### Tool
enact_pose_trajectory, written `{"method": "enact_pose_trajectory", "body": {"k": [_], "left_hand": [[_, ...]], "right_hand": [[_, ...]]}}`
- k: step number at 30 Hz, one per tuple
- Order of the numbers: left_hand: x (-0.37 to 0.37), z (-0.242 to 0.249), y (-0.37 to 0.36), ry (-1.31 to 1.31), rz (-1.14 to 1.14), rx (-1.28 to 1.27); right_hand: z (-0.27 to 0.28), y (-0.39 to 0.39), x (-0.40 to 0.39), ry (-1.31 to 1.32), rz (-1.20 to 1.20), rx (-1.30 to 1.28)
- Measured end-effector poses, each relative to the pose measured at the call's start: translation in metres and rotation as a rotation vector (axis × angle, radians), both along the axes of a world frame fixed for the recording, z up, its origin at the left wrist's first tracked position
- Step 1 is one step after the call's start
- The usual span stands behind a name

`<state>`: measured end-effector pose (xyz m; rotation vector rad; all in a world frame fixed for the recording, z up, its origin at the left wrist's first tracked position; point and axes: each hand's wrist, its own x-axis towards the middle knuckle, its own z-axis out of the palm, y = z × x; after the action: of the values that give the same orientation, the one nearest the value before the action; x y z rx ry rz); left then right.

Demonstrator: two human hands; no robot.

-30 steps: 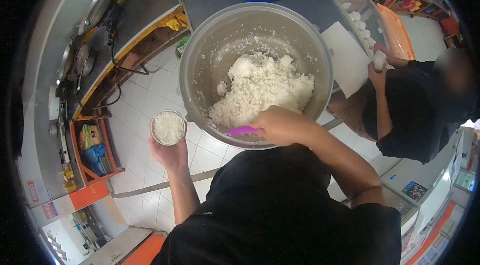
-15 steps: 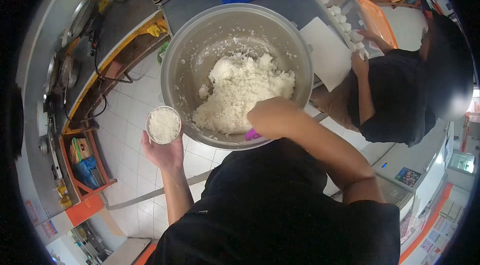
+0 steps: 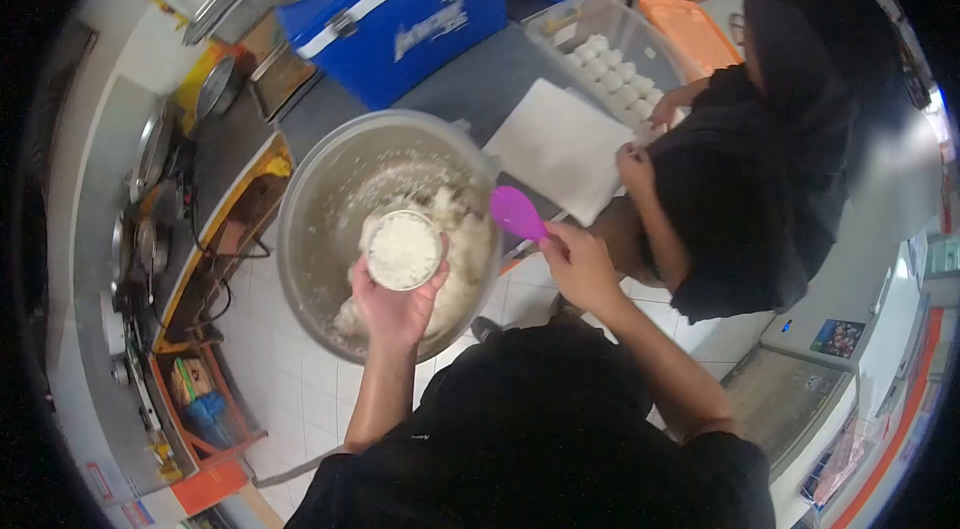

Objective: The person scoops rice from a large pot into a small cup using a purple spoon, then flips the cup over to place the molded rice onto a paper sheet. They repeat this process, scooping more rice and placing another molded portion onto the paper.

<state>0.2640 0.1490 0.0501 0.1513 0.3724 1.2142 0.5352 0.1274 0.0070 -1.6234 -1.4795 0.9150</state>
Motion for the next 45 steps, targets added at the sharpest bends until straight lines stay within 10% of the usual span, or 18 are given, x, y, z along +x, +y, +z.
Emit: {"method": "enact_pose_trajectory", "body": {"k": [4, 8, 10, 13, 17, 21, 26, 29, 35, 45], "left_hand": [[0.119, -0.033, 0.046, -0.114, -0.148, -0.186], [0.228, -0.095, 0.117, 0.324, 0.078, -0.356], [0.269, -0.146, 0.159, 1.067, 0.217, -0.112], [0.285, -0.182, 0.196, 2.373, -0.265, 0.739], [0.293, -0.186, 0.229, 2.377, -0.641, 0.809], [0.233, -0.115, 0.255, 1.968, 0.143, 1.022], [0.064, 0.042, 0.194, 0.897, 0.327, 0.219], [-0.053, 0.081, 0.127, 0.887, 0.508, 0.099], [-0.198, 0.035, -0.039, 1.332, 0.804, -0.208], [-0.18, -0.067, -0.134, 1.297, 0.689, -0.375]], "right_hand": [[-0.052, -0.046, 0.064, 0.224, -0.262, -0.231], [-0.088, -0.083, 0.092, 0.148, -0.213, -0.279], [-0.051, -0.085, 0.095, 0.234, -0.2, -0.393], [-0.044, -0.086, 0.109, 0.232, -0.164, -0.45], [-0.046, -0.09, 0.121, 0.235, -0.112, -0.424], [-0.032, -0.07, 0.121, 0.19, 0.032, -0.36], [0.028, -0.02, 0.085, 0.212, 0.286, -0.333], [0.05, 0.013, 0.037, 0.113, 0.469, -0.034], [0.051, 0.063, -0.119, -0.626, 0.864, 0.067], [-0.02, 0.06, -0.289, -0.687, 1.04, -0.093]]}}
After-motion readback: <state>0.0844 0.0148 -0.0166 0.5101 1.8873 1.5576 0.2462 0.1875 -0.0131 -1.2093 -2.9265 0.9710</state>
